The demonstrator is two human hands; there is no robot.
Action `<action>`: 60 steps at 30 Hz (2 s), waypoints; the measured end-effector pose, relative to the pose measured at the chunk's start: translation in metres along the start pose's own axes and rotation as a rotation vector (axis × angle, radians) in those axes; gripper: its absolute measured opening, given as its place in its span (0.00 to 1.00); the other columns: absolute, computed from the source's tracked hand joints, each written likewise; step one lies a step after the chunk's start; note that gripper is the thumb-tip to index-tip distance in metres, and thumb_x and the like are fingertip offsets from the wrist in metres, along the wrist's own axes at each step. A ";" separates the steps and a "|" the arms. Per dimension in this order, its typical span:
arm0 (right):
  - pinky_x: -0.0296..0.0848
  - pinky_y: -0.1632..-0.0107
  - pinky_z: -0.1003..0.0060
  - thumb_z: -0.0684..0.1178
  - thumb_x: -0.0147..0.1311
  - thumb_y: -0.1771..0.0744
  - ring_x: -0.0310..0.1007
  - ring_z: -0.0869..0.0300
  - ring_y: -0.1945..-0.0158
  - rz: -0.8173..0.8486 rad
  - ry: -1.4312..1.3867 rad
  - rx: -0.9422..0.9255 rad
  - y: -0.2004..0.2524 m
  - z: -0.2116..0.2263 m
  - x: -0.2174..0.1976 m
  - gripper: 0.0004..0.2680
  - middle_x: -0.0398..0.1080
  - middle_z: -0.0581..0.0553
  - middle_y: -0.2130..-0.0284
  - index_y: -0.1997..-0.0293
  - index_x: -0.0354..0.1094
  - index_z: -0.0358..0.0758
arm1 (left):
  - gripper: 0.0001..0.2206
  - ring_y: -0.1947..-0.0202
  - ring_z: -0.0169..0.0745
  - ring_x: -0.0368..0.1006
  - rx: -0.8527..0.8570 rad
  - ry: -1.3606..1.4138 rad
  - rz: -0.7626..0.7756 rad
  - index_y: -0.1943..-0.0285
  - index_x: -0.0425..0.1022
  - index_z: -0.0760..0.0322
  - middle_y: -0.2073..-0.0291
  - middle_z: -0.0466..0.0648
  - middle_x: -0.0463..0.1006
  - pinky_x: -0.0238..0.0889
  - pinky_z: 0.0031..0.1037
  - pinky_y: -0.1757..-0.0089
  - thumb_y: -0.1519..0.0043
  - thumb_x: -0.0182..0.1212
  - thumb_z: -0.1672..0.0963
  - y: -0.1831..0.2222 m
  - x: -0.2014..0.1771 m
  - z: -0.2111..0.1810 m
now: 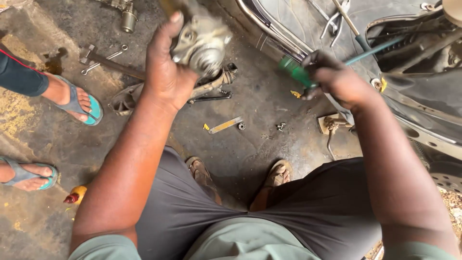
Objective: The recorder cleans a small gear with a file and then uses a screwdriver to work on a motorcycle starter motor.
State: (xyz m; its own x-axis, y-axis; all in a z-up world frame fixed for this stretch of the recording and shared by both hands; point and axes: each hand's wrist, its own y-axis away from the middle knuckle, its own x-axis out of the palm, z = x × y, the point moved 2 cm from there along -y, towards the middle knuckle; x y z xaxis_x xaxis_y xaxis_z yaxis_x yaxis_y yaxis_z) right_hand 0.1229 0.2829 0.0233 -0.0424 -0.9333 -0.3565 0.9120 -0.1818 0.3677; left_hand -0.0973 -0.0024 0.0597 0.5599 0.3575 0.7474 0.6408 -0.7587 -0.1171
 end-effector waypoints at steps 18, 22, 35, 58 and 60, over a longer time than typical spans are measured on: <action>0.71 0.68 0.67 0.51 0.50 0.29 0.72 0.64 0.71 -0.084 0.098 -0.205 0.102 0.086 0.111 0.08 0.69 0.51 0.75 0.55 0.67 0.37 | 0.21 0.51 0.39 0.80 0.018 -0.317 -0.292 0.42 0.72 0.65 0.52 0.48 0.80 0.78 0.32 0.50 0.39 0.65 0.50 0.029 -0.027 0.023; 0.74 0.67 0.66 0.48 0.50 0.31 0.74 0.63 0.69 -0.146 0.085 -0.243 0.099 0.076 0.102 0.07 0.71 0.48 0.70 0.51 0.63 0.37 | 0.24 0.49 0.38 0.77 0.079 -0.537 -0.227 0.40 0.71 0.62 0.51 0.47 0.78 0.75 0.32 0.49 0.41 0.68 0.48 0.029 -0.038 0.019; 0.73 0.46 0.65 0.55 0.65 0.34 0.70 0.63 0.49 -0.282 -0.161 -0.429 0.063 0.036 0.098 0.22 0.71 0.48 0.54 0.38 0.61 0.36 | 0.48 0.51 0.47 0.84 -0.540 -0.452 0.002 0.32 0.64 0.69 0.52 0.63 0.80 0.82 0.38 0.55 0.49 0.52 0.31 0.051 -0.009 0.078; 0.75 0.67 0.63 0.64 0.64 0.33 0.74 0.59 0.69 -0.366 -0.198 -0.221 0.012 0.010 0.134 0.22 0.73 0.45 0.70 0.52 0.67 0.30 | 0.36 0.40 0.44 0.71 -0.448 -0.525 -0.297 0.31 0.65 0.63 0.42 0.53 0.71 0.72 0.40 0.47 0.44 0.66 0.42 0.031 -0.034 0.110; 0.75 0.65 0.61 0.62 0.61 0.31 0.76 0.57 0.68 -0.338 -0.085 -0.282 0.012 0.021 0.129 0.20 0.74 0.43 0.70 0.49 0.67 0.29 | 0.29 0.43 0.42 0.70 -0.374 -0.512 -0.284 0.35 0.67 0.65 0.46 0.51 0.72 0.70 0.37 0.48 0.42 0.69 0.48 0.020 -0.046 0.105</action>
State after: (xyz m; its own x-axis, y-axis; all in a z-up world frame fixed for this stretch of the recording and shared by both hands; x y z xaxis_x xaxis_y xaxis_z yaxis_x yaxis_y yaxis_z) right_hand 0.1197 0.1539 0.0001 -0.3795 -0.8604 -0.3401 0.9163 -0.4003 -0.0097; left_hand -0.0555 0.0233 -0.0457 0.6336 0.7122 0.3021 0.6268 -0.7015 0.3391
